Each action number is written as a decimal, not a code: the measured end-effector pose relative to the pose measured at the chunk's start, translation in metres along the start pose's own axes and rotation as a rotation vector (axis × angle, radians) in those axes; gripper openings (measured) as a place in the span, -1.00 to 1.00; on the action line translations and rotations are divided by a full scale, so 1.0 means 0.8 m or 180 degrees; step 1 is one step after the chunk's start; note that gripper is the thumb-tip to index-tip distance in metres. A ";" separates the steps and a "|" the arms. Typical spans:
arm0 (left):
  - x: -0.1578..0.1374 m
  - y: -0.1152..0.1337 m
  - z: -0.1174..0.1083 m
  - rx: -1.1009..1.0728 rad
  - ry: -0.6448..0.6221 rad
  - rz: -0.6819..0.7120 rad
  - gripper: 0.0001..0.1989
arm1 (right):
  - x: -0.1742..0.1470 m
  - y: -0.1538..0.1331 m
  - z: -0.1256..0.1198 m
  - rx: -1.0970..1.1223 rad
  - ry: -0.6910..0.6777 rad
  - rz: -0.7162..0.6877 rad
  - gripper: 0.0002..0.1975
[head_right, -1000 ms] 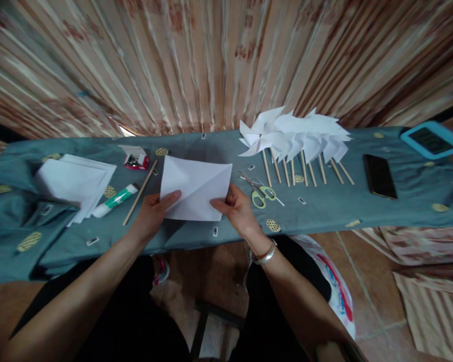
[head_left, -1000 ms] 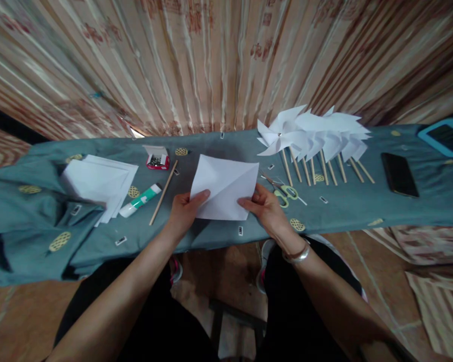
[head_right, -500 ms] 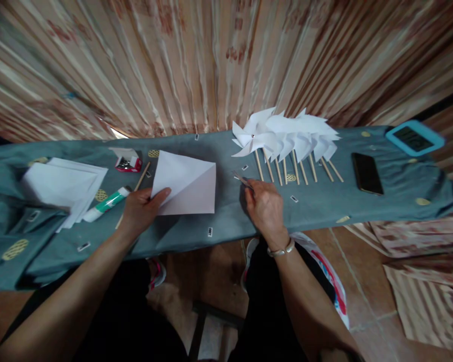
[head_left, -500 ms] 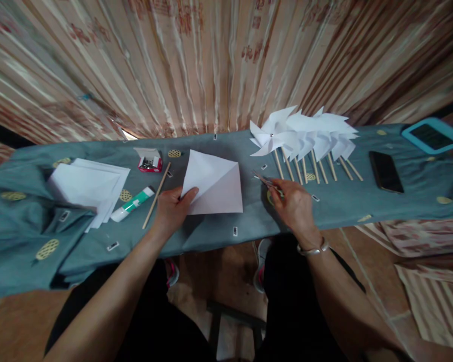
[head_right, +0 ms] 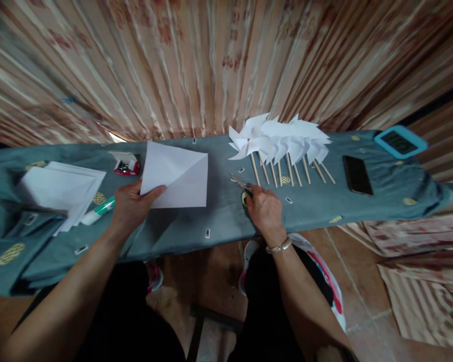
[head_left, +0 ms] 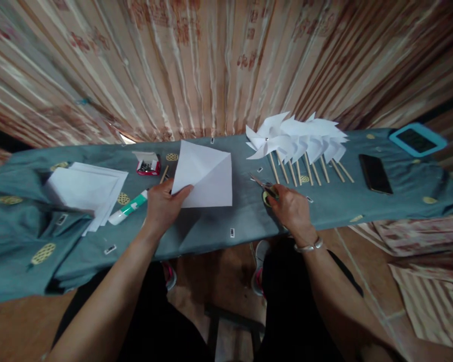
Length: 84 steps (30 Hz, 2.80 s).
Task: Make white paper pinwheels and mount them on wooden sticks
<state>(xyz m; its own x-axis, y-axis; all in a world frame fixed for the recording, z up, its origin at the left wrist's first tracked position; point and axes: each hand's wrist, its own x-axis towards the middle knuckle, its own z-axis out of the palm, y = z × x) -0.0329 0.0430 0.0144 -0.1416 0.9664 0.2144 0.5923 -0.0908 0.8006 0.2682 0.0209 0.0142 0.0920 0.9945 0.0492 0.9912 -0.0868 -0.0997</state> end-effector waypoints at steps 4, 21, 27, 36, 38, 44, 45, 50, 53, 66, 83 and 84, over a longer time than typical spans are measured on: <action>0.004 -0.001 -0.005 0.0011 0.0148 -0.0014 -0.74 | 0.002 0.007 0.008 0.1827 0.0127 0.0123 -0.67; 0.017 -0.012 -0.022 -0.0679 0.0602 -0.0469 -0.73 | -0.025 -0.042 0.011 0.4344 -0.2464 -0.0834 -0.35; 0.011 -0.009 -0.016 -0.0520 0.0415 -0.0395 -0.76 | -0.025 -0.041 0.008 0.4320 -0.2604 -0.1084 -0.37; 0.008 -0.010 -0.008 -0.0497 0.0247 -0.0264 -0.75 | -0.025 -0.043 0.010 0.4308 -0.2666 -0.0967 -0.37; 0.006 -0.007 -0.008 -0.0461 0.0240 -0.0224 -0.75 | -0.025 -0.044 0.009 0.4301 -0.2681 -0.0902 -0.36; 0.003 -0.002 -0.009 -0.0426 0.0273 -0.0243 -0.77 | -0.024 -0.045 0.009 0.4275 -0.2747 -0.0846 -0.34; 0.002 -0.002 -0.009 -0.0428 0.0261 -0.0239 -0.78 | -0.024 -0.045 0.009 0.4268 -0.2754 -0.0843 -0.33; 0.002 0.000 -0.011 -0.0417 0.0217 -0.0256 -0.81 | -0.025 -0.046 0.009 0.4268 -0.2757 -0.0842 -0.30; 0.001 0.000 -0.012 -0.0430 0.0209 -0.0275 -0.79 | -0.025 -0.046 0.008 0.4205 -0.2772 -0.0853 -0.28; 0.001 -0.002 -0.013 -0.0537 0.0217 -0.0316 -0.77 | -0.024 -0.045 0.008 0.4302 -0.2812 -0.0788 -0.36; 0.000 -0.008 -0.015 -0.0699 0.0171 -0.0245 -0.78 | -0.024 -0.046 0.016 0.4451 -0.2935 -0.0561 -0.43; 0.000 -0.007 -0.015 -0.0709 0.0165 -0.0248 -0.78 | -0.024 -0.046 0.016 0.4465 -0.2946 -0.0540 -0.44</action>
<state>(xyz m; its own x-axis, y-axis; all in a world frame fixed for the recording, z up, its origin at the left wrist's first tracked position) -0.0460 0.0410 0.0164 -0.2239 0.9595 0.1709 0.3891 -0.0728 0.9183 0.2285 0.0059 0.0041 -0.5858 0.7285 -0.3552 0.0940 -0.3743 -0.9225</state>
